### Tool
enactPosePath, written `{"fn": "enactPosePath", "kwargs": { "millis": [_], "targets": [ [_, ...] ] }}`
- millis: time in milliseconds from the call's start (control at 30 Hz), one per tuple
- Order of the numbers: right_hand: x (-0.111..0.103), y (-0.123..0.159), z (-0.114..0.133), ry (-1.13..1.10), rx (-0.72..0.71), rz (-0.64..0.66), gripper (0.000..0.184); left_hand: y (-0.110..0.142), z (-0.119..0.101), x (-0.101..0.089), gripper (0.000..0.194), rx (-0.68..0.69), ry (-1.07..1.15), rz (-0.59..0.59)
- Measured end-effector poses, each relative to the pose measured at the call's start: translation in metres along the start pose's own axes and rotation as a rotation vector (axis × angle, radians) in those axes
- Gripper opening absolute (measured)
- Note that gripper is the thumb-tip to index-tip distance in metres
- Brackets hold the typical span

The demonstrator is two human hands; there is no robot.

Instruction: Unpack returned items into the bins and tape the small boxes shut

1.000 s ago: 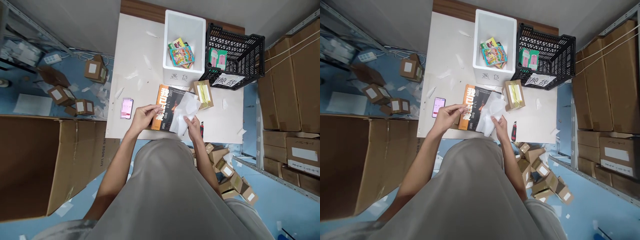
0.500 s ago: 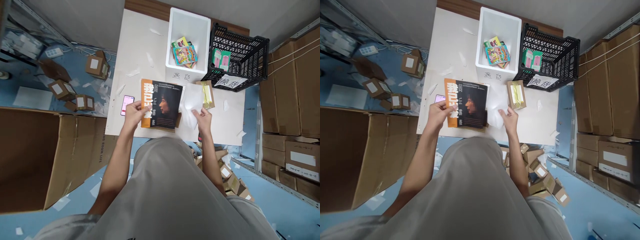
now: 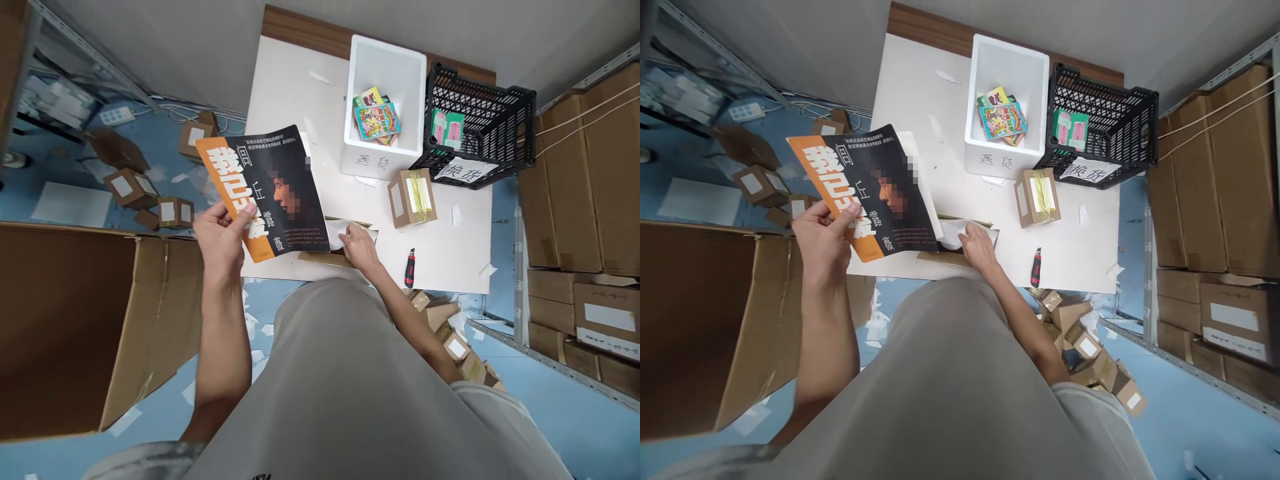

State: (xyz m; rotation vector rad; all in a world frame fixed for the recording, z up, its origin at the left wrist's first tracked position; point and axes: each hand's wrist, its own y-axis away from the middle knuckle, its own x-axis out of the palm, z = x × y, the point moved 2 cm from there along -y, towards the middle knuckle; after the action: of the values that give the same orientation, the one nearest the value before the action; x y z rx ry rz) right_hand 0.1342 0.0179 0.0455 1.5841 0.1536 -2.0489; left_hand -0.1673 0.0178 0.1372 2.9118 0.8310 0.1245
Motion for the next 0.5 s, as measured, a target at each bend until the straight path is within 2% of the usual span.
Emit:
{"fn": "enactPosePath", "kwargs": {
  "millis": [67,133,200,300,400,500],
  "targets": [
    [0.008,-0.003,-0.003,-0.047,0.02,0.117,0.029,-0.003,-0.001,0.004,0.062,-0.022,0.048,0.042],
    [0.005,-0.001,-0.008,-0.231,0.037,0.141,0.027,-0.007,0.001,0.009,0.064,-0.057,0.083,0.1],
    [-0.008,0.003,-0.015,-0.53,0.095,-0.018,0.03,-0.01,0.005,0.016,0.066,-0.1,0.099,0.173],
    [-0.037,0.009,-0.02,-1.002,0.211,-0.336,0.055,-0.014,0.014,0.032,0.064,-0.162,0.113,0.283],
    [-0.064,0.01,-0.014,-1.301,0.26,-0.386,0.08,-0.013,0.019,0.052,0.06,-0.237,0.156,0.393],
    [-0.087,0.01,-0.005,-1.361,0.228,-0.458,0.085,-0.01,0.016,0.074,0.062,-0.298,0.171,0.47]
  ]
}}
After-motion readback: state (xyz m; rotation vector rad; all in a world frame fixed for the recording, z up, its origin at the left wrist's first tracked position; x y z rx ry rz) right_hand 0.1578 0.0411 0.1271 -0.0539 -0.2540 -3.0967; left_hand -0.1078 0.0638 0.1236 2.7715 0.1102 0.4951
